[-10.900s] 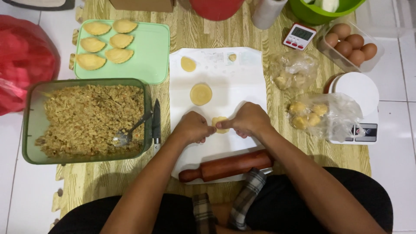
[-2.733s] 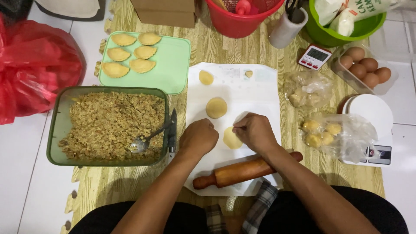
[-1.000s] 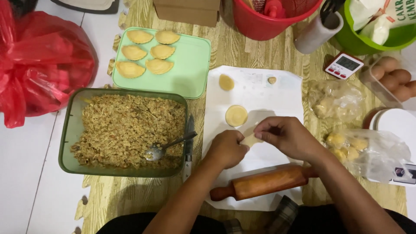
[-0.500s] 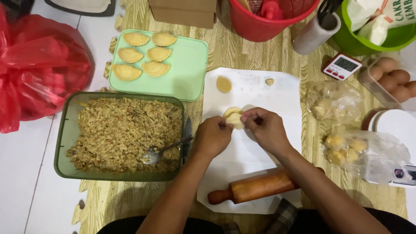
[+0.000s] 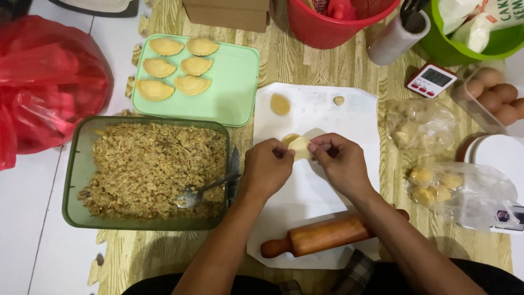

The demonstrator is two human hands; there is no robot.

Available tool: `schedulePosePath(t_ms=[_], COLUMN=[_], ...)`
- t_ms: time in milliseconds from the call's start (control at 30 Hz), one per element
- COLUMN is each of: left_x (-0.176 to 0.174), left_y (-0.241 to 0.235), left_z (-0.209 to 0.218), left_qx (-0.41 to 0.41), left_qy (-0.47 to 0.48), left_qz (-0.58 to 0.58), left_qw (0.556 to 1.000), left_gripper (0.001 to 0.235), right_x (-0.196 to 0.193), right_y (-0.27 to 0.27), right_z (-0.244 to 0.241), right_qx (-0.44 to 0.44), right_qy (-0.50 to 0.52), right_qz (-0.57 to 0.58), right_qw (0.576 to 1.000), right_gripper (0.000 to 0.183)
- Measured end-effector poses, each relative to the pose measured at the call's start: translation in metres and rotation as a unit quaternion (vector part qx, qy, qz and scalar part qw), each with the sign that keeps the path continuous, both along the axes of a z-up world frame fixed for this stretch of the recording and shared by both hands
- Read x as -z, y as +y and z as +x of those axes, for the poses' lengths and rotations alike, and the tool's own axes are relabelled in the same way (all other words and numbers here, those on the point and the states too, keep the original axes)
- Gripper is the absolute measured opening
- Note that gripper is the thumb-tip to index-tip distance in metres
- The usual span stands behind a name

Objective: Filling and folding dough to create individual pastries or dumplings

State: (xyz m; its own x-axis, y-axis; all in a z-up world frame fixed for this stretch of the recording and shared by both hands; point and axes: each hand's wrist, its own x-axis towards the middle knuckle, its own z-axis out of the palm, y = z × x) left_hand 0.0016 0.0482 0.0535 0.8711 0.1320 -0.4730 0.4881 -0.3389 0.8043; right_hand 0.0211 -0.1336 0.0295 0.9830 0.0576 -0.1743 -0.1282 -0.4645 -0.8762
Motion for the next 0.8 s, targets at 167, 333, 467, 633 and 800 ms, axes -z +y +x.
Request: schedulePosePath(t_ms=[167, 333, 467, 633, 800], left_x=[0.006, 0.018, 0.022, 0.02, 0.017], left_y=[0.005, 0.006, 0.006, 0.005, 0.004], left_z=[0.001, 0.004, 0.002, 0.002, 0.002], left_qx=[0.011, 0.017, 0.002, -0.007, -0.014], left_qy=[0.016, 0.032, 0.029, 0.028, 0.008], left_qz=[-0.007, 0.003, 0.002, -0.006, 0.019], left_qw=[1.0, 0.999, 1.0, 1.0, 1.0], left_gripper=[0.029, 0.03, 0.029, 0.027, 0.024], right_x=[-0.015, -0.008, 0.004, 0.016, 0.023], right_y=[0.002, 0.005, 0.008, 0.009, 0.012], right_z=[-0.013, -0.013, -0.005, 0.002, 0.006], right_qx=[-0.016, -0.02, -0.019, -0.014, -0.014], right_qy=[-0.017, -0.034, -0.042, -0.057, -0.076], right_qz=[0.004, -0.004, -0.009, -0.013, -0.03], right_qw=[1.0, 0.999, 0.999, 0.998, 0.997], right_gripper=[0.01, 0.009, 0.01, 0.008, 0.008])
